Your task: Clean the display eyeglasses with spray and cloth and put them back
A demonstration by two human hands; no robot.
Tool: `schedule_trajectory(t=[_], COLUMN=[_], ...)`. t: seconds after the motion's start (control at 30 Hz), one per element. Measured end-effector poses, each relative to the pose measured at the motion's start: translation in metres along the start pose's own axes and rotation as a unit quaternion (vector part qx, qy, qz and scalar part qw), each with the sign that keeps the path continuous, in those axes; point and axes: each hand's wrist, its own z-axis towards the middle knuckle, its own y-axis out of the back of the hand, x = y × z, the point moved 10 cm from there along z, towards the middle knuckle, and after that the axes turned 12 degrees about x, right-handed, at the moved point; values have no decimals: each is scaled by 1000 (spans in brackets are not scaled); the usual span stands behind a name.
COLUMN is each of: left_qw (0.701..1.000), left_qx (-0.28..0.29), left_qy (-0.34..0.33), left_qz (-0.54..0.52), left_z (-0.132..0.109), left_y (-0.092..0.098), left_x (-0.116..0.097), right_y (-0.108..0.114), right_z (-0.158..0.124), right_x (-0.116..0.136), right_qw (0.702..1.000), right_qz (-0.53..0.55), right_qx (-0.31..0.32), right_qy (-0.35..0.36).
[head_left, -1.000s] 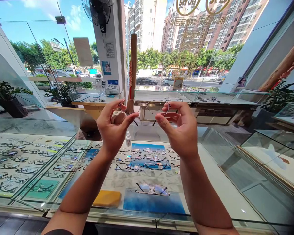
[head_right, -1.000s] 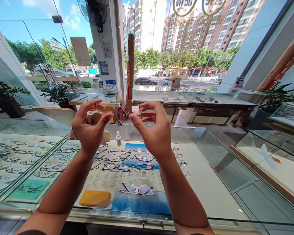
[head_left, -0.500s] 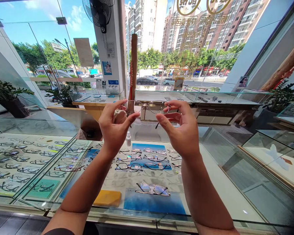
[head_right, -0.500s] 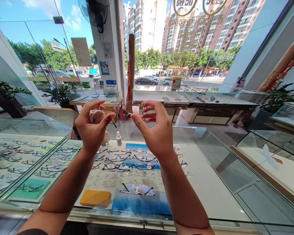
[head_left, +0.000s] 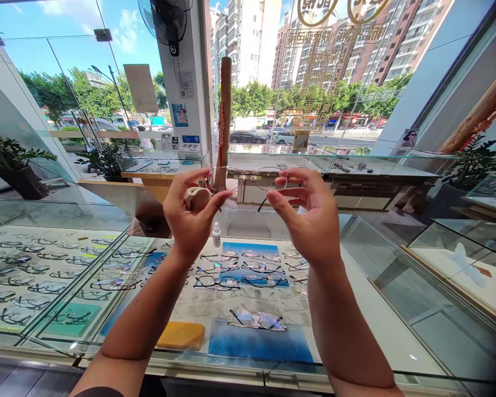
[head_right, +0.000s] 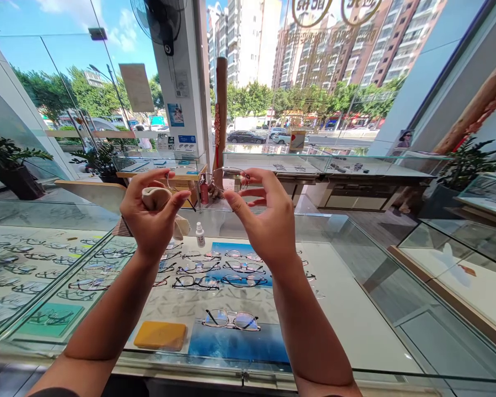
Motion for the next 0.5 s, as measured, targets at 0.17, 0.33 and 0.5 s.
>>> schedule_trajectory(t=[0.17,0.33,0.5], left_qw=[999,999,998], left_qx=[-16,-9,10], left_qy=[-13,31,60], left_qz=[26,20,-10], left_z=[0,-3,-3], left_y=[5,1,-4], left_x=[-4,10,20], right_y=[4,6,5], right_z=[-2,-4,-8], right_x=[10,21,26], right_qw=[998,995,992], right_qz=[-48,-87,-96], right_qx=[-15,-29,-45], right_qy=[22,47,63])
